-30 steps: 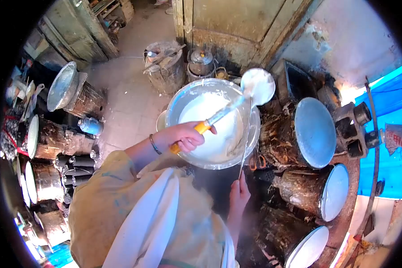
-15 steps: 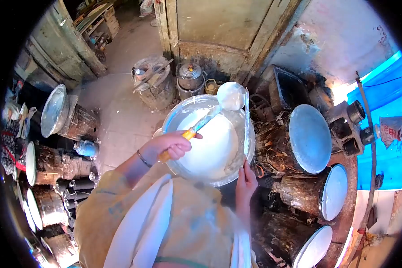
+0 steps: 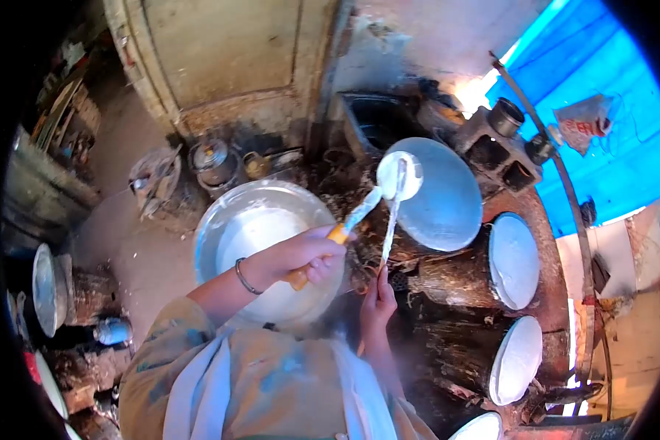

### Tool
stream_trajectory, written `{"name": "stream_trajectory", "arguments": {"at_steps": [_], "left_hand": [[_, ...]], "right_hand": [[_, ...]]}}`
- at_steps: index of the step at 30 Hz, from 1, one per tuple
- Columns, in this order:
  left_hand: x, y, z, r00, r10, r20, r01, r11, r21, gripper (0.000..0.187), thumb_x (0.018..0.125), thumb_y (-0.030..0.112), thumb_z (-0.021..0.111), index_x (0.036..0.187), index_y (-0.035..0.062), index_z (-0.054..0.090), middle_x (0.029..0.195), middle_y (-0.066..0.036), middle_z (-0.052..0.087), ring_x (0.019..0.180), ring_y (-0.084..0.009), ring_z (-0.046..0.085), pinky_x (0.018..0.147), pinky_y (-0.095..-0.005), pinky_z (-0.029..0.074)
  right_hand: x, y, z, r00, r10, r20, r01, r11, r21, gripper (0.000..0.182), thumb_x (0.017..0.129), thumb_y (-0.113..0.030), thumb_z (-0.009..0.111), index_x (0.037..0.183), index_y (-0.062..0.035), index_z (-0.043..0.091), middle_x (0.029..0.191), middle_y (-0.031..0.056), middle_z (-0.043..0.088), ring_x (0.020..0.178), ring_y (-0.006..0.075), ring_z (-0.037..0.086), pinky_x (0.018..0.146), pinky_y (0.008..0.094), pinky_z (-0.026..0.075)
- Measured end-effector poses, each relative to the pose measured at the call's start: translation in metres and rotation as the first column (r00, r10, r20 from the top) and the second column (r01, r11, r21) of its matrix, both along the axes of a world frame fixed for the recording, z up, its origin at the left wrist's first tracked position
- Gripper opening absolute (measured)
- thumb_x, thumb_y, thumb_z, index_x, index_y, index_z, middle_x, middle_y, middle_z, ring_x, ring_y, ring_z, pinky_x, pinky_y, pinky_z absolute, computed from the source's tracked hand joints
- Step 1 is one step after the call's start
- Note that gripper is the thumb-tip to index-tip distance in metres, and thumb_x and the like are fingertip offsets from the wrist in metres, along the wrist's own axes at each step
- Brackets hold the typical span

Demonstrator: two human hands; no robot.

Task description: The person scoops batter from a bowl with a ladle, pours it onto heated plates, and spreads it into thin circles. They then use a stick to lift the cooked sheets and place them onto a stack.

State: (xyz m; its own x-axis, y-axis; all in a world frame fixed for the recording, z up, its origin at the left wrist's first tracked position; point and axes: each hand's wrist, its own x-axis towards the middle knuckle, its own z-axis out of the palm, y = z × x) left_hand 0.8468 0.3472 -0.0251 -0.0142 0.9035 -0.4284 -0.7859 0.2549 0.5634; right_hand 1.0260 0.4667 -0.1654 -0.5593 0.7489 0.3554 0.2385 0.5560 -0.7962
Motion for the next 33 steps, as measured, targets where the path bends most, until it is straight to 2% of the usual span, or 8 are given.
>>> {"name": "stream_trajectory", "arguments": {"at_steps": [4,11,15,19,21,23,29,33], "left_hand": [[0.027,0.103,0.014,0.985,-0.141,-0.098,0.138,0.990,-0.040,0.043,0.086,0.009,0.043,0.125,0.0198,0.027,0.063,0.000,0.038,0.043,-0.0031,0.033,0.036,-0.0169,0.028],[0.076,0.256,-0.025,0.970,-0.183,-0.161,0.184,0.983,-0.013,0.070,0.079,0.000,0.045,0.137,0.0167,0.009,0.064,-0.002,0.040,0.045,-0.0068,0.038,0.039,-0.0216,0.035],[0.078,0.306,-0.058,0.861,-0.106,-0.497,0.077,0.994,-0.077,0.071,0.075,0.002,0.047,0.139,0.0119,0.017,0.066,-0.004,0.047,0.046,-0.0096,0.044,0.040,-0.0240,0.040],[0.047,0.334,-0.079,0.506,-0.226,-0.832,0.010,0.967,-0.256,0.063,0.071,0.003,0.050,0.132,0.0141,0.038,0.071,-0.009,0.055,0.050,-0.0124,0.050,0.045,-0.0276,0.044],[0.026,0.340,-0.099,0.147,-0.102,-0.984,0.011,0.995,-0.102,0.056,0.072,0.003,0.051,0.126,0.0141,0.046,0.082,-0.015,0.061,0.063,-0.0212,0.060,0.058,-0.0325,0.048],[0.008,0.347,-0.107,0.066,-0.074,-0.995,-0.005,0.997,-0.074,0.052,0.072,0.004,0.051,0.123,0.0127,0.049,0.087,-0.017,0.061,0.072,-0.0246,0.061,0.065,-0.0338,0.047],[-0.018,0.339,-0.093,-0.034,0.007,-0.999,-0.069,0.998,0.009,0.045,0.074,0.004,0.049,0.119,0.0098,0.049,0.095,-0.023,0.059,0.091,-0.0363,0.057,0.077,-0.0404,0.045],[-0.045,0.332,-0.105,-0.029,-0.009,-1.000,-0.111,0.994,-0.006,0.047,0.073,0.003,0.053,0.120,0.0096,0.050,0.102,-0.021,0.059,0.096,-0.0343,0.057,0.081,-0.0365,0.044]], "right_hand": [[0.012,0.057,0.020,0.963,-0.196,-0.183,0.153,0.962,-0.224,0.037,0.087,-0.007,0.052,0.123,-0.0009,0.048,0.075,0.0042,0.057,0.067,0.0065,0.047,0.062,0.0217,0.042],[0.029,0.147,0.015,0.887,-0.420,-0.191,0.261,0.798,-0.542,0.038,0.088,-0.008,0.047,0.123,0.0074,0.044,0.095,0.0052,0.059,0.078,0.0063,0.049,0.070,0.0206,0.042],[0.043,0.193,-0.028,0.913,-0.384,-0.138,0.200,0.715,-0.670,0.040,0.088,-0.008,0.046,0.124,0.0087,0.041,0.102,0.0092,0.059,0.085,0.0101,0.051,0.077,0.0241,0.042],[0.031,0.228,-0.055,0.863,-0.425,-0.272,0.160,0.742,-0.651,0.038,0.087,-0.010,0.049,0.123,0.0020,0.047,0.058,-0.0058,0.043,0.045,0.0019,0.035,0.040,0.0158,0.028],[0.032,0.232,-0.020,0.858,-0.481,-0.179,0.094,0.490,-0.867,0.037,0.089,-0.014,0.047,0.124,-0.0052,0.048,0.052,-0.0045,0.037,0.037,0.0040,0.032,0.032,0.0187,0.025],[0.028,0.234,-0.012,0.836,-0.504,-0.215,0.060,0.475,-0.878,0.039,0.086,-0.009,0.047,0.124,0.0014,0.047,0.060,-0.0079,0.041,0.048,0.0016,0.035,0.044,0.0164,0.027],[-0.016,0.240,0.024,0.879,-0.452,-0.151,0.006,0.327,-0.945,0.034,0.085,-0.015,0.052,0.118,-0.0053,0.054,0.053,-0.0040,0.039,0.035,0.0058,0.033,0.031,0.0213,0.026],[0.008,0.232,0.007,0.789,-0.549,-0.276,-0.023,0.423,-0.906,0.034,0.087,-0.013,0.050,0.118,-0.0025,0.053,0.055,-0.0049,0.043,0.037,0.0051,0.035,0.033,0.0196,0.028]]}}
